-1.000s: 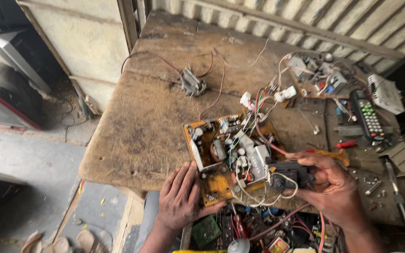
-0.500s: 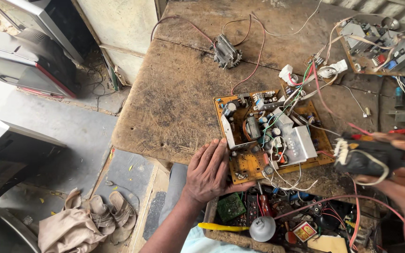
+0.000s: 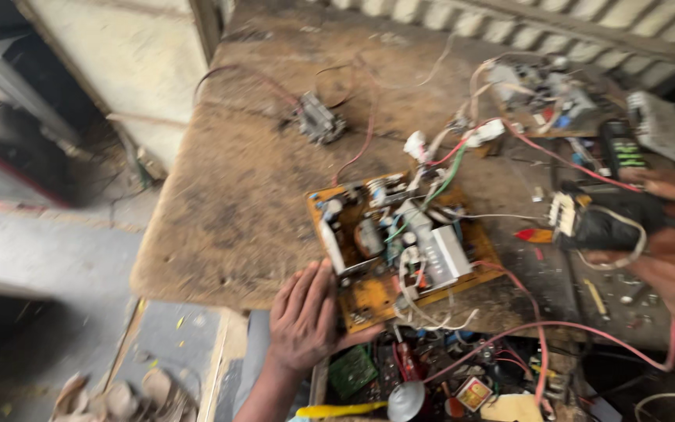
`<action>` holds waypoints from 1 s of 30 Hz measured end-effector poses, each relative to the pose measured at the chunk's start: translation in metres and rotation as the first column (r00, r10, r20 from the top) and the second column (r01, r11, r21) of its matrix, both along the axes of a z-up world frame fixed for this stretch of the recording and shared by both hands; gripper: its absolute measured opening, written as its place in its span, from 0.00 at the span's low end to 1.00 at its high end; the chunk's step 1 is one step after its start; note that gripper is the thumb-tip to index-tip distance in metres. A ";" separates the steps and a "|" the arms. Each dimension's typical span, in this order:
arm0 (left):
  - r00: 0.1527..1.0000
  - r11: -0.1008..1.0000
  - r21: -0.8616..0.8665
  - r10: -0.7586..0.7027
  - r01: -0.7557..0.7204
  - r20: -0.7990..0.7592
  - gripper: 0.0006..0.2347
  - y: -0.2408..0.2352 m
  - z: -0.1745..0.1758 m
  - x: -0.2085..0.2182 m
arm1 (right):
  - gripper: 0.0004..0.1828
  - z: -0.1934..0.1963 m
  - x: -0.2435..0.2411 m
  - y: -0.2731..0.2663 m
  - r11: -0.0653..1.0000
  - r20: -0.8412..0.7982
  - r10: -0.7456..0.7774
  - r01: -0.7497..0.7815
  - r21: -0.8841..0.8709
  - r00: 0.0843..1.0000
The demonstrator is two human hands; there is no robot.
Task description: The person uses a soldering iron and a yellow brush to work on a green circuit board. They repeatedly apply the soldering iron to various points on the board and brush the surface, then flip the board over to inspect the other side.
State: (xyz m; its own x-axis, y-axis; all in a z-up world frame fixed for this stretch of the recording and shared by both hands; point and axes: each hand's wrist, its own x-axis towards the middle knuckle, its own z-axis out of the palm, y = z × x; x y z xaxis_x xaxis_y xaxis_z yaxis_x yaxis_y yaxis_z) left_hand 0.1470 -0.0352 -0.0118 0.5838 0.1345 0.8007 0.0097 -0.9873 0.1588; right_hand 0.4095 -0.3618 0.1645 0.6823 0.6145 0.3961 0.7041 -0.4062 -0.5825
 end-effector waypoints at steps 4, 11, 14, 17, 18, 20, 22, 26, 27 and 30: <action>1.000 1.000 -0.003 0.009 -0.009 -0.006 0.41 -0.001 0.000 0.001 | 0.38 0.028 0.011 0.008 0.997 -0.005 0.028 -0.028 0.069 1.000; 1.000 1.000 -0.010 0.002 -0.002 0.015 0.40 -0.001 -0.003 0.002 | 0.42 0.069 0.070 0.032 0.971 0.252 -0.046 0.103 -0.215 0.967; 0.999 1.000 -0.009 -0.002 0.002 0.036 0.40 0.000 -0.003 0.002 | 0.41 0.094 0.075 0.052 0.983 0.351 0.013 0.054 -0.178 0.936; 0.999 1.000 -0.005 -0.009 0.009 0.042 0.40 0.001 -0.008 0.004 | 0.40 0.117 0.073 0.083 0.992 0.441 0.124 -0.096 -0.085 0.889; 0.999 1.000 -0.004 -0.010 0.011 0.045 0.40 0.001 -0.010 0.005 | 0.40 0.123 0.071 0.092 0.986 0.486 0.165 -0.161 -0.051 0.858; 1.000 1.000 -0.014 -0.016 0.016 0.023 0.41 0.001 -0.015 0.006 | 0.38 0.130 0.064 0.106 0.997 0.514 0.074 -0.080 -0.010 0.855; 0.999 0.999 -0.041 -0.025 0.024 -0.027 0.42 0.000 -0.020 0.007 | 0.35 0.131 0.061 0.116 1.000 0.541 0.023 -0.023 -0.007 0.841; 0.998 0.999 -0.037 -0.037 0.036 -0.040 0.41 0.002 -0.026 0.008 | 0.30 0.119 0.060 0.123 0.982 0.529 -0.049 0.138 -0.130 0.847; 0.999 0.999 -0.041 -0.037 0.036 -0.038 0.41 0.001 -0.026 0.007 | 0.30 0.111 0.060 0.125 0.964 0.510 -0.080 0.197 -0.179 0.856; 0.999 0.999 -0.036 -0.037 0.036 -0.022 0.41 0.001 -0.025 0.007 | 0.34 0.081 0.056 0.119 0.901 0.351 -0.138 0.264 -0.343 0.926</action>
